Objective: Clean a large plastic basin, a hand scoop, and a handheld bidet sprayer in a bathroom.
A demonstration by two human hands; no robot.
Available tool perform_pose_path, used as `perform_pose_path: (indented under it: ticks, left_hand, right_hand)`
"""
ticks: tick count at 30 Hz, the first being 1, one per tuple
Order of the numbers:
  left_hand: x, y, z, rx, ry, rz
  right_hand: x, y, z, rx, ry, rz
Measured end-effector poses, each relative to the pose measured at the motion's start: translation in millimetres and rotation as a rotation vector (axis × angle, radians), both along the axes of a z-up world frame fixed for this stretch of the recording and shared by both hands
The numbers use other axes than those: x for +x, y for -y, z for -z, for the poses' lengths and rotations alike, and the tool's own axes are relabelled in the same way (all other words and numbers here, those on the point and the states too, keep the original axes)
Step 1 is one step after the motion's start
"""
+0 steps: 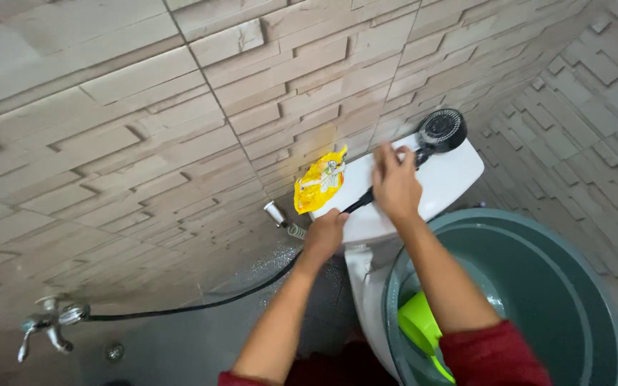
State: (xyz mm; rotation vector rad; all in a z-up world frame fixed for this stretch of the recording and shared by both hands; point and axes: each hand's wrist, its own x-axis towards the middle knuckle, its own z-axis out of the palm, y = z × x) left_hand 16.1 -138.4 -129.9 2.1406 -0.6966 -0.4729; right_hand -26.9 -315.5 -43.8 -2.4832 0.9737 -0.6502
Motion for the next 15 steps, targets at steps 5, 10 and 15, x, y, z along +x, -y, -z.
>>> perform_pose_path:
  ticks: [5,10,15]
  left_hand:
    - [1.8,33.7,1.4,0.060,0.025,-0.050]
    - [14.0,-25.1,5.6,0.055,-0.113,0.060]
    - [12.0,-49.8,9.7,0.154,-0.149,0.065]
  right_hand:
    - [-12.8,4.3,16.4,-0.153,-0.168,-0.201]
    - [-1.6,42.5,37.6,-0.446,-0.115,-0.070]
    - [7.8,17.0,34.8,-0.423,-0.206,-0.070]
